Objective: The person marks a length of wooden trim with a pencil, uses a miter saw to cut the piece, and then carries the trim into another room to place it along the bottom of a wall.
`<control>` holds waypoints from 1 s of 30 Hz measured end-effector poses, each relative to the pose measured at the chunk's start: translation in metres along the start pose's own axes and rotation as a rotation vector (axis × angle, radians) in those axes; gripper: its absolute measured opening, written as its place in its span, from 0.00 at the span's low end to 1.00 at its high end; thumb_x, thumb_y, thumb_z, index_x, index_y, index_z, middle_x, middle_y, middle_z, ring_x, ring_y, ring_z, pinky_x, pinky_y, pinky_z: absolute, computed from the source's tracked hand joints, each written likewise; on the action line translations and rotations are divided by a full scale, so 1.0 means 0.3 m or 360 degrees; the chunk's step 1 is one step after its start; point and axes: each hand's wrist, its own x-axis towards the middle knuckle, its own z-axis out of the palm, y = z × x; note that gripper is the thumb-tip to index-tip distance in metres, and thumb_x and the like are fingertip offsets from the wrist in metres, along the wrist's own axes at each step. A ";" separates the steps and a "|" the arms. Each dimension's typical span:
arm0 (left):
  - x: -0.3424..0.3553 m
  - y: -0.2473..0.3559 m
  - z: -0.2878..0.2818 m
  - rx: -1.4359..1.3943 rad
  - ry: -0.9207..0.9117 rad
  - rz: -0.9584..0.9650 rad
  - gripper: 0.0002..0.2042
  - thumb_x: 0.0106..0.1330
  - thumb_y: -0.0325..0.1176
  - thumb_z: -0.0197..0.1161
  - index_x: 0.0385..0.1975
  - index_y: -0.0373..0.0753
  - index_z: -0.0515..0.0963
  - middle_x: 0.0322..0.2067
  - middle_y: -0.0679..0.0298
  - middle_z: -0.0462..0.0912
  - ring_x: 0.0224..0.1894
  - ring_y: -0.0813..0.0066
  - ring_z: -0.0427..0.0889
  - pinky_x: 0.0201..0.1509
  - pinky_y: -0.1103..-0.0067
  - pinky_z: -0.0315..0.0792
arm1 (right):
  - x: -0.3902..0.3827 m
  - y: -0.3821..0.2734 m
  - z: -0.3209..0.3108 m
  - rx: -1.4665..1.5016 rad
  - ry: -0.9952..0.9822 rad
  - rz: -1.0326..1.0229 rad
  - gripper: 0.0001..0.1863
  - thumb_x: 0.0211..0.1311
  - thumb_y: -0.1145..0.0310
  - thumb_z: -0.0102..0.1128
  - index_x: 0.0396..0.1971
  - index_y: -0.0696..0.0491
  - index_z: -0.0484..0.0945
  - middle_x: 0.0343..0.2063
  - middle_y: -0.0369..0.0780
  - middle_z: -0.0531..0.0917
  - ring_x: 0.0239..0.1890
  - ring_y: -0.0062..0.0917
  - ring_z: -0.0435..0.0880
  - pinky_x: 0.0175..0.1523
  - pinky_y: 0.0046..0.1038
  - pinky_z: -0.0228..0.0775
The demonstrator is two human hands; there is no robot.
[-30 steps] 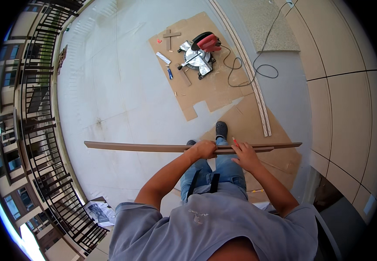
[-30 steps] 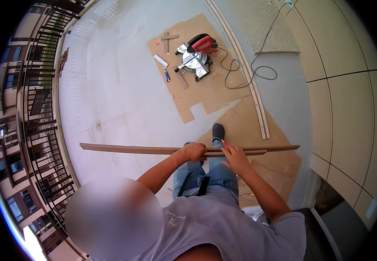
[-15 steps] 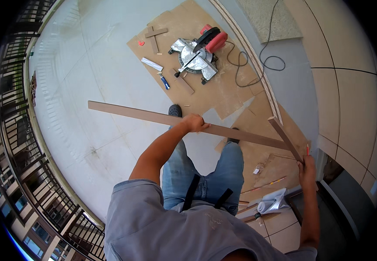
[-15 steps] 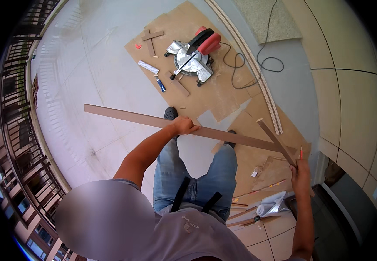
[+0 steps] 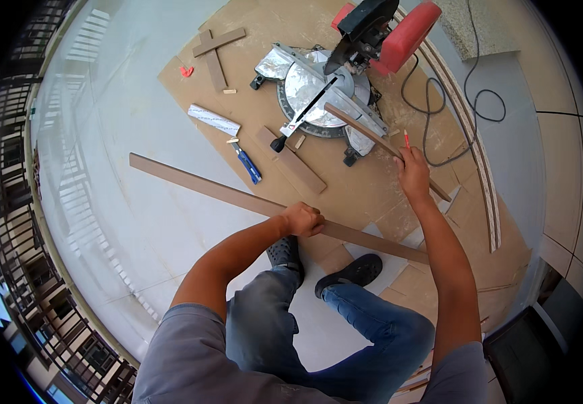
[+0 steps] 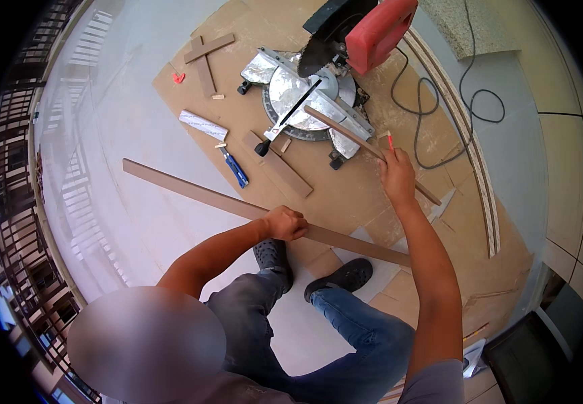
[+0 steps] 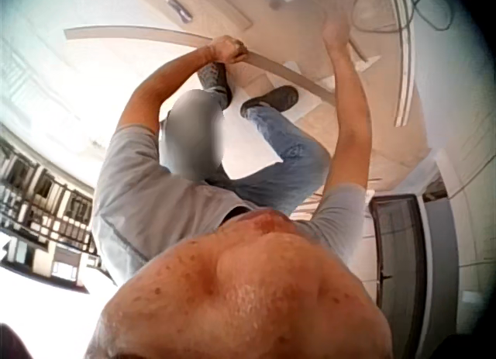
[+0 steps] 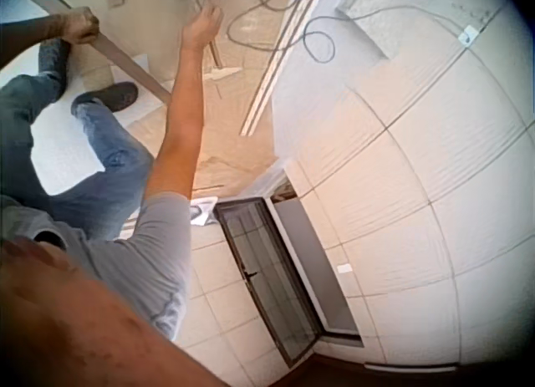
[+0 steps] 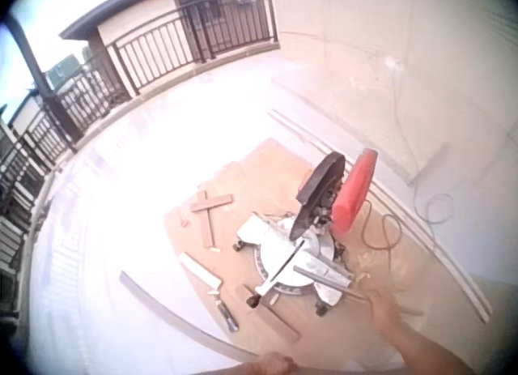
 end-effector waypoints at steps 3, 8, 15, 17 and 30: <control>0.029 -0.160 0.083 -0.0056 0.0054 0.0054 0.14 0.68 0.43 0.60 0.29 0.39 0.82 0.34 0.53 0.86 0.40 0.51 0.86 0.47 0.62 0.80 | 0.070 0.045 0.154 -0.0076 0.0073 0.0014 0.15 0.61 0.72 0.70 0.47 0.56 0.80 0.42 0.46 0.80 0.48 0.45 0.80 0.49 0.42 0.75; 0.027 -0.253 0.168 0.0047 0.0307 0.0322 0.09 0.66 0.37 0.63 0.29 0.38 0.80 0.37 0.56 0.82 0.38 0.52 0.84 0.44 0.63 0.79 | 0.062 0.042 0.257 -0.0350 0.0215 -0.0119 0.17 0.62 0.70 0.69 0.50 0.55 0.80 0.45 0.45 0.80 0.51 0.41 0.80 0.50 0.39 0.78; 0.091 -0.344 -0.042 0.0187 0.1805 -0.0207 0.09 0.64 0.31 0.68 0.39 0.34 0.80 0.40 0.57 0.79 0.42 0.53 0.79 0.50 0.65 0.76 | 0.132 0.036 0.281 -0.0515 0.0105 -0.0114 0.14 0.65 0.65 0.66 0.47 0.55 0.80 0.44 0.45 0.82 0.48 0.41 0.83 0.49 0.40 0.80; 0.081 -0.426 -0.148 0.0372 0.2005 -0.0664 0.14 0.64 0.36 0.71 0.42 0.33 0.79 0.40 0.55 0.81 0.43 0.50 0.80 0.51 0.62 0.76 | 0.140 0.030 0.277 -0.0526 0.0022 -0.0102 0.13 0.65 0.65 0.66 0.44 0.56 0.80 0.43 0.46 0.82 0.47 0.41 0.84 0.49 0.40 0.81; 0.120 -0.567 -0.225 -0.1300 0.1083 -0.1097 0.29 0.63 0.54 0.76 0.41 0.33 0.71 0.18 0.64 0.78 0.14 0.78 0.76 0.15 0.78 0.68 | 0.152 0.052 0.331 -0.0368 0.0129 -0.0230 0.11 0.61 0.70 0.66 0.41 0.58 0.79 0.41 0.47 0.77 0.49 0.45 0.79 0.51 0.43 0.77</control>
